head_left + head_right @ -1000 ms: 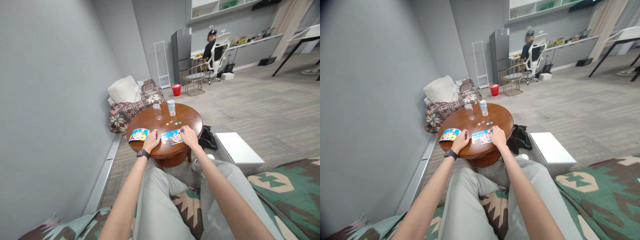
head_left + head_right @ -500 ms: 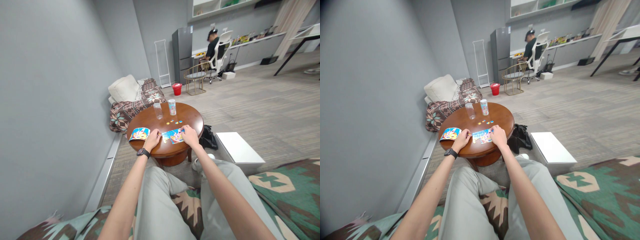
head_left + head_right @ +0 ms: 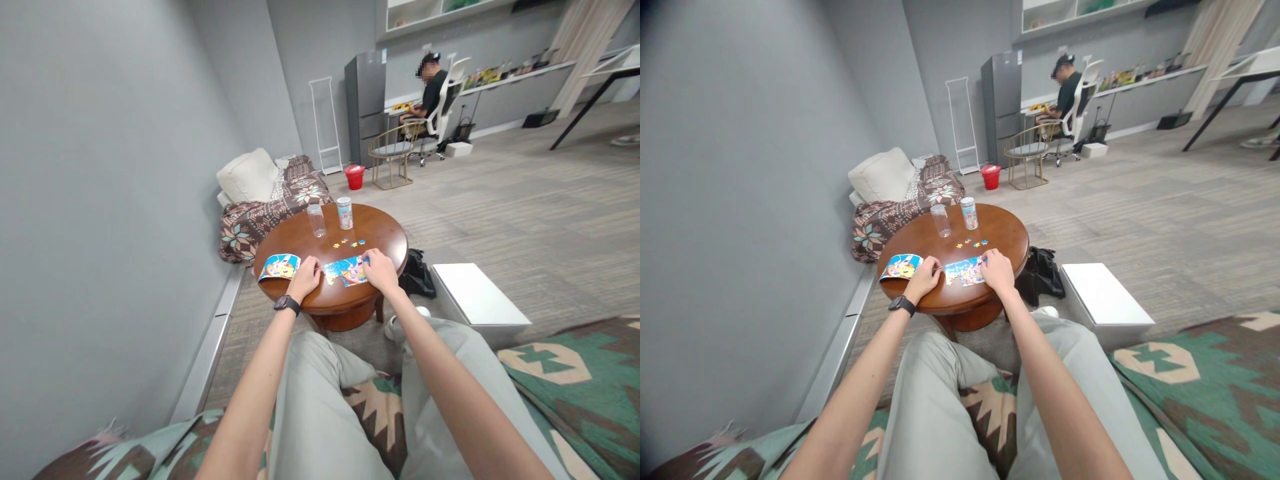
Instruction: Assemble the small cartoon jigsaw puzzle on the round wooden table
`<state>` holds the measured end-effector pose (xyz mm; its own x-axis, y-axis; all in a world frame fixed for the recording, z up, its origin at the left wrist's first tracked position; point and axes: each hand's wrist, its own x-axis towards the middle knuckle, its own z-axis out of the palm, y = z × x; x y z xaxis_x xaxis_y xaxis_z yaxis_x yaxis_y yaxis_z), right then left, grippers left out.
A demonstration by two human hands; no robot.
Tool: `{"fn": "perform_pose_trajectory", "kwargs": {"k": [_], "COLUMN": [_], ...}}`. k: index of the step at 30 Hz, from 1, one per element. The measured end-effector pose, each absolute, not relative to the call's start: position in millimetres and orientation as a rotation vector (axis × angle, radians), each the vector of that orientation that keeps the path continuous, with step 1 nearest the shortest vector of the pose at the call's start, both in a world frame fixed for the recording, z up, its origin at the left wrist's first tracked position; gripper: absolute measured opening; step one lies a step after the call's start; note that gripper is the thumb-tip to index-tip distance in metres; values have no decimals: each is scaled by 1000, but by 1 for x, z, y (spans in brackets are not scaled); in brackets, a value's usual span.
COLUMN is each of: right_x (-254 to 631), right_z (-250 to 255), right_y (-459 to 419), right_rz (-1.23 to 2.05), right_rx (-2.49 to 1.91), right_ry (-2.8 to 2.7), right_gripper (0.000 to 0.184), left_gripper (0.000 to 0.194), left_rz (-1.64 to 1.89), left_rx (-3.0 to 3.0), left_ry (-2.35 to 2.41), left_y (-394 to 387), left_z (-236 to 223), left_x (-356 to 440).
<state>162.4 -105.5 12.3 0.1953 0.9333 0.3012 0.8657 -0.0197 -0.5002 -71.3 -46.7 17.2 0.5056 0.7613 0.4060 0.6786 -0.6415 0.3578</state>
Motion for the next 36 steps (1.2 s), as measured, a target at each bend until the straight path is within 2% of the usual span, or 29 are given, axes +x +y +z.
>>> {"fn": "perform_pose_trajectory", "kwargs": {"k": [21,30,36], "right_x": [163,163,162], "right_z": [10,12,13], "right_y": [-105,-105,-106], "right_rz": [137,131,131], "right_rx": [-1885,-1891,-1903], "right_ry": [-1673,-1687,-1686], "right_gripper": [24,25,26], "left_gripper": [12,27,20], "left_rz": [750,718,782], "left_rx": [2593,2679,2559], "left_ry": [1304,1266,1335], "left_y": [-48,-43,-42], "left_z": [19,14,12], "left_x": [-70,-71,-71]}}
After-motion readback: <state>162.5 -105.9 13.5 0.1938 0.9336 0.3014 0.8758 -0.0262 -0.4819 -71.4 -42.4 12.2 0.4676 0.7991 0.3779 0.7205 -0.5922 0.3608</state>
